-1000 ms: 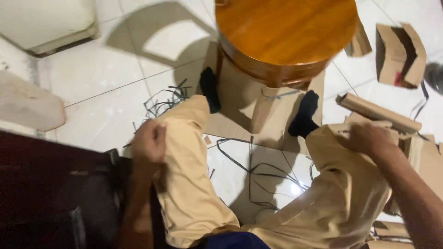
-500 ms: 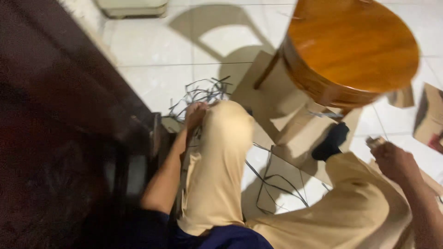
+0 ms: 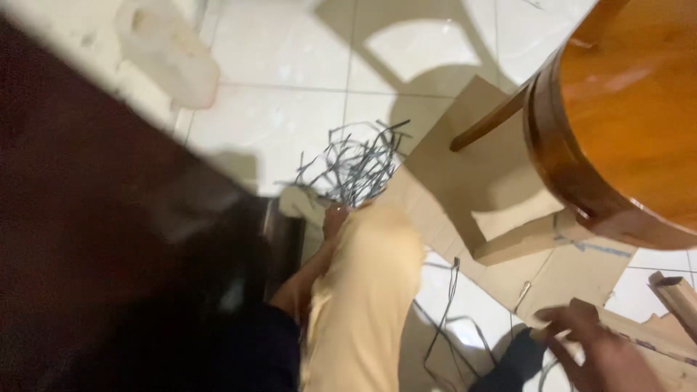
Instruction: Wrapping a wooden chair leg with cardboard and securing it with plastic ties
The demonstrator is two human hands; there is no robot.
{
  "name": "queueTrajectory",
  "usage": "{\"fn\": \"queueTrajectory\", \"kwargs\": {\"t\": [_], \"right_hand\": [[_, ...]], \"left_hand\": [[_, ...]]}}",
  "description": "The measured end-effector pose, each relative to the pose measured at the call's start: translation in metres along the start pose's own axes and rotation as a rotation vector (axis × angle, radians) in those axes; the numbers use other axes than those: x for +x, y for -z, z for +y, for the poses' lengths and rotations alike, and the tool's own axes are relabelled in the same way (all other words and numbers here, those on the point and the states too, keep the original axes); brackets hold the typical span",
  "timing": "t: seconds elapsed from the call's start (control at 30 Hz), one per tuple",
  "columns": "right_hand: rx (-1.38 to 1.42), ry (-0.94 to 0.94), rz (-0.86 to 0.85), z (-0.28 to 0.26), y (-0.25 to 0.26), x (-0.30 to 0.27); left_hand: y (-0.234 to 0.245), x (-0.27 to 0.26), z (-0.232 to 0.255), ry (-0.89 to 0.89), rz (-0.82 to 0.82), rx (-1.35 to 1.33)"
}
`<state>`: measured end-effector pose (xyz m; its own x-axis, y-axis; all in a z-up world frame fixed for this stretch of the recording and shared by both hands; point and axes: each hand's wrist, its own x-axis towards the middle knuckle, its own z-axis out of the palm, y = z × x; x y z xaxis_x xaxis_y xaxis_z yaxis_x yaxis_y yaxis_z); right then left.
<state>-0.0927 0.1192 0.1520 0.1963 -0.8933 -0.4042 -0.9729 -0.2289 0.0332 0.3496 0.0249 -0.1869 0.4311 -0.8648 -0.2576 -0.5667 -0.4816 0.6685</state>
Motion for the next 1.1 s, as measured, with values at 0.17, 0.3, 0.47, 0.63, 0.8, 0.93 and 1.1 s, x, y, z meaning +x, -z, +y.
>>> {"fn": "queueTrajectory", "kwargs": {"t": [0.17,0.3,0.47,0.63,0.8,0.93,1.1], "right_hand": [[0.149,0.064,-0.095,0.031,-0.083,-0.010],[0.368,0.060,0.232,0.023,-0.095,-0.013],[0.278,0.033,0.029,0.017,-0.071,-0.015],[0.288,-0.006,-0.279,0.018,-0.040,-0.010],[0.416,-0.053,-0.247,-0.006,0.024,-0.011],[0.553,-0.011,-0.207,0.000,0.041,-0.018],[0.605,0.127,-0.165,0.010,0.056,-0.022]], "left_hand": [[-0.016,0.050,0.000,-0.310,0.039,0.206],[-0.009,0.104,0.005,-0.510,0.082,0.298],[-0.016,0.142,-0.017,-0.359,0.031,0.938],[0.004,0.155,-0.018,-0.331,-0.229,0.860],[0.071,0.148,0.050,-0.318,-0.482,0.893],[0.130,0.141,0.143,-0.377,-0.585,1.091],[0.175,0.037,0.303,-0.551,-0.395,1.117]]}}
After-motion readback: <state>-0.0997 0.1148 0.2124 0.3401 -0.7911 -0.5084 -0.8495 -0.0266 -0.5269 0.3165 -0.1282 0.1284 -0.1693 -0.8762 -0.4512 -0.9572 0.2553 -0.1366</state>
